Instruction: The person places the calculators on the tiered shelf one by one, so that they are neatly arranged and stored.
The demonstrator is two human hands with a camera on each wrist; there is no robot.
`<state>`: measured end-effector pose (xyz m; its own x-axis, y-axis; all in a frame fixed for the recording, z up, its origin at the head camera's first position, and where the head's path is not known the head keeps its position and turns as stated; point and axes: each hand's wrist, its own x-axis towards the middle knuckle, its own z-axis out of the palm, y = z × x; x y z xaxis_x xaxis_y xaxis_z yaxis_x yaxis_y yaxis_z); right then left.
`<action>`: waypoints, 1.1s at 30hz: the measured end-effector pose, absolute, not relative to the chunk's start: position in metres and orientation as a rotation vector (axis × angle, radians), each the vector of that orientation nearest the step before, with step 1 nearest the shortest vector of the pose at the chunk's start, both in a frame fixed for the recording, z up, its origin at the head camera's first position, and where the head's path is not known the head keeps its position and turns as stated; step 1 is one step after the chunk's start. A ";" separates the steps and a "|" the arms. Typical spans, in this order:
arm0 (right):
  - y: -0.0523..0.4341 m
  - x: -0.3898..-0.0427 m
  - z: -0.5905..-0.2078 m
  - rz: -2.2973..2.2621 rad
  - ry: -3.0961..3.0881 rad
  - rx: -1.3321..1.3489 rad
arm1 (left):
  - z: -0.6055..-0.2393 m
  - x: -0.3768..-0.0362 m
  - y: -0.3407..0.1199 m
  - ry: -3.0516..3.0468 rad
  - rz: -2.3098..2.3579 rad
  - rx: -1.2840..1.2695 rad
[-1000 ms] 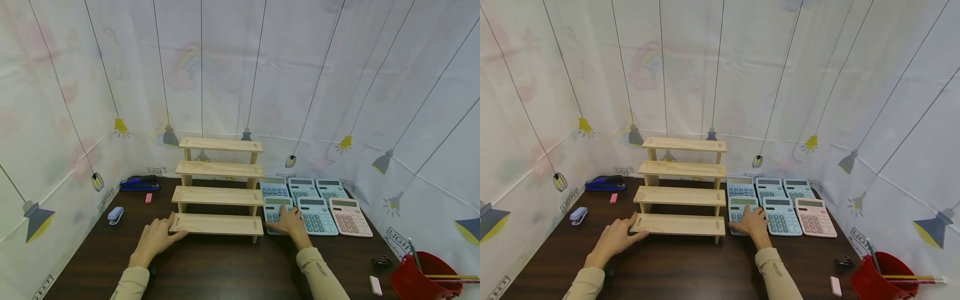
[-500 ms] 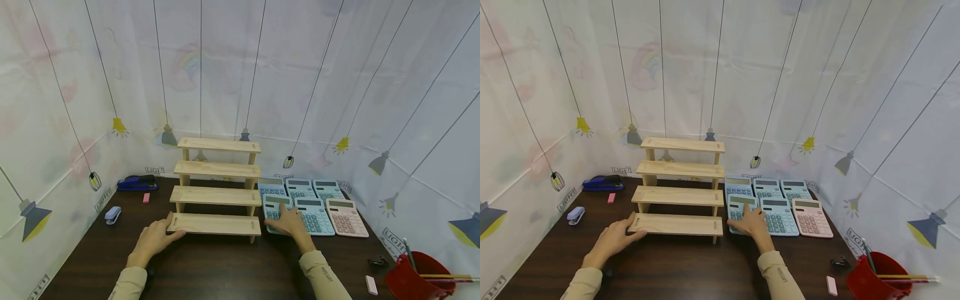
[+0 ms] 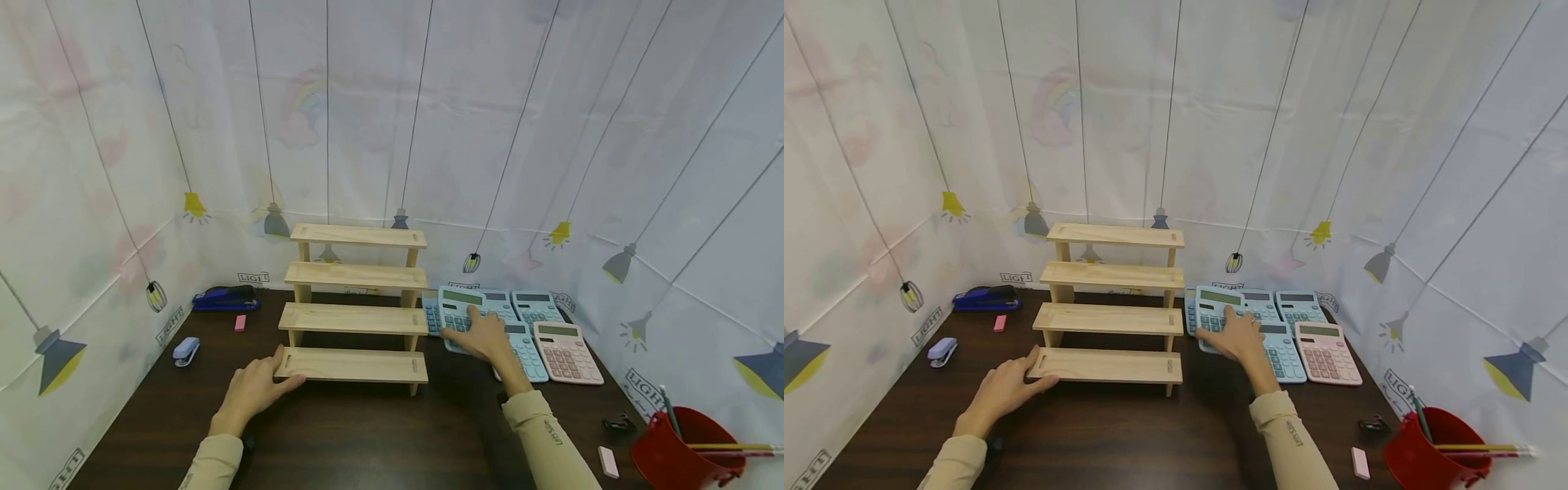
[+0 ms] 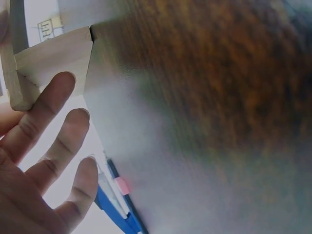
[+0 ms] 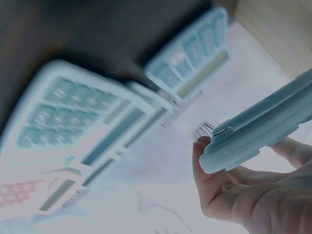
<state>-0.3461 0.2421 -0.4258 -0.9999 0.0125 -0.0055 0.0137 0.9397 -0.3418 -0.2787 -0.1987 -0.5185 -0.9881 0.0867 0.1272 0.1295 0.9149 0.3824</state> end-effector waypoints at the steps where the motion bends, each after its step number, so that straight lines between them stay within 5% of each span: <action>1: 0.242 -0.348 -0.421 -0.542 3.097 0.010 | -0.518 -0.278 -0.199 -2.969 -0.600 -0.168; 20: 0.206 -0.392 -0.344 -0.576 3.237 -0.179 | -0.519 -0.280 -0.199 -2.989 -0.569 -0.160; 33: 0.167 -0.429 -0.333 -0.658 3.284 -0.225 | -0.521 -0.279 -0.199 -2.977 -0.581 -0.134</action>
<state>-0.4290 0.1669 -0.3334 -0.9681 -0.0880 0.2345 -0.1715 0.9152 -0.3647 -0.2795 -0.1989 -0.5210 -0.9906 0.0659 0.1197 0.1061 0.9231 0.3697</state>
